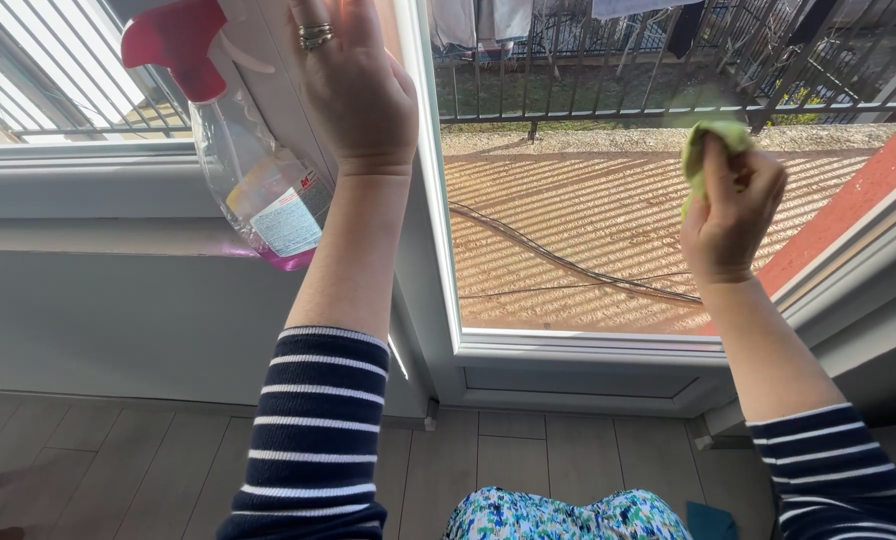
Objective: Wiping the glass pane of a balcony door using a cleaning cloth.
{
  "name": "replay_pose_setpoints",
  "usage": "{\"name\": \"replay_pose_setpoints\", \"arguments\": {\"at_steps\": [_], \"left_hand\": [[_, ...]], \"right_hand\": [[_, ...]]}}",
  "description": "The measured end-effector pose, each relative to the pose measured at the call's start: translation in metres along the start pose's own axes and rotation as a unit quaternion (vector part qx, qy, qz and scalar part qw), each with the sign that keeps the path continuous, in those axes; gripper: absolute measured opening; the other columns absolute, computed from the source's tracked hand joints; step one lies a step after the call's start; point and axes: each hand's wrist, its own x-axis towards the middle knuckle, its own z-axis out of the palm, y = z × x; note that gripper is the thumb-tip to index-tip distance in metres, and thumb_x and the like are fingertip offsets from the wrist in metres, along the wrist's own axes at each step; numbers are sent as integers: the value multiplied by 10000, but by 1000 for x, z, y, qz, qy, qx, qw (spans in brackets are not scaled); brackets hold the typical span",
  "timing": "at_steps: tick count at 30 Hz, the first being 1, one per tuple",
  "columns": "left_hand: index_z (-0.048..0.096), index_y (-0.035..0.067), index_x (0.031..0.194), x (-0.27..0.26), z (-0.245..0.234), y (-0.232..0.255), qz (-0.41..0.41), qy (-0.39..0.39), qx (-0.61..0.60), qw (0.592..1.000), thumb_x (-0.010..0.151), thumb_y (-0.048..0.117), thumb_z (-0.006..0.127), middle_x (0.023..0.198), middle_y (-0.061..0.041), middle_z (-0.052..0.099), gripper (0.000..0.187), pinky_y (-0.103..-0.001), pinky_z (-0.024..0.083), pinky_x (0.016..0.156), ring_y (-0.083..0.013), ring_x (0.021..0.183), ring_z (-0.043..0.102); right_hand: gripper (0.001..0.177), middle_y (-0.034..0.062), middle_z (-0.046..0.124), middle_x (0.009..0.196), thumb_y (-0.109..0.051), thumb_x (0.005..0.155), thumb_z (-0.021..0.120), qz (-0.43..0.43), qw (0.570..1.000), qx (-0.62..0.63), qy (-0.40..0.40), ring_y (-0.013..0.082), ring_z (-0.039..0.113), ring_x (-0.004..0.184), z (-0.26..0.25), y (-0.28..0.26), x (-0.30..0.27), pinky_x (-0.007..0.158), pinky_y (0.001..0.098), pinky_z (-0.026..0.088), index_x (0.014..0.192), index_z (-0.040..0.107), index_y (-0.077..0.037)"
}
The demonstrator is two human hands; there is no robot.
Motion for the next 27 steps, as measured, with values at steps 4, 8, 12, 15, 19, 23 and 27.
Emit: {"name": "replay_pose_setpoints", "arguments": {"at_steps": [4, 8, 12, 15, 19, 23, 27], "left_hand": [[562, 57, 1433, 2, -5, 3, 0, 3, -13, 1000, 872, -90, 431, 1545, -238, 343, 594, -499, 533, 1189, -473, 1374, 569], [595, 17, 1371, 4, -9, 6, 12, 21, -17, 1000, 859, -110, 434, 1504, -243, 384, 551, -515, 561, 1121, -462, 1293, 600], [541, 72, 1458, 0, -1, 1, -2, 4, -6, 1000, 859, -112, 446, 1554, -224, 333, 634, -494, 561, 1192, -455, 1381, 568], [526, 77, 1475, 1, -3, 1, -3, -8, 0, 1000, 856, -106, 456, 1564, -230, 320, 649, -490, 505, 1250, -455, 1408, 558], [514, 70, 1457, 2, -6, 4, 4, -7, -4, 1000, 835, -84, 471, 1511, -241, 390, 642, -495, 524, 1204, -458, 1366, 554], [509, 88, 1472, 0, -1, 1, 5, -5, 5, 1000, 857, -100, 480, 1532, -239, 387, 644, -493, 512, 1226, -452, 1409, 517], [508, 72, 1448, 3, -4, 5, 12, 11, 3, 1000, 858, -127, 470, 1491, -240, 449, 624, -482, 539, 1197, -431, 1372, 552]], "right_hand": [[548, 146, 432, 1107, 151, 1043, 533, 54, 987, 44, 143, 306, 448, 1023, 6, -24, 78, 860, 406, 489, 1529, 509, -102], [577, 142, 520, 1249, -104, 1103, 637, 23, 996, 8, 91, 283, 468, 1048, 53, -59, 63, 903, 414, 481, 1594, 377, -262], [498, 84, 521, 1220, -260, 1063, 724, -21, 1000, -20, 5, 261, 458, 1052, 82, -102, 1, 872, 405, 444, 1519, 525, -274], [461, 21, 460, 1248, -303, 1039, 713, -64, 996, 0, -64, 231, 421, 1042, 89, -122, -45, 922, 391, 425, 1476, 574, -345], [482, -20, 449, 1173, -187, 1022, 587, -202, 962, 11, -180, 184, 413, 948, 80, -119, -95, 860, 312, 394, 1479, 556, -340], [431, -38, 481, 1101, -165, 1024, 602, -290, 934, 8, -208, 172, 423, 904, 59, -93, -102, 831, 315, 385, 1436, 592, -290], [330, -45, 480, 984, -376, 990, 665, -203, 965, 1, -165, 144, 375, 843, 40, -68, -36, 784, 263, 341, 1237, 670, -158]]}}
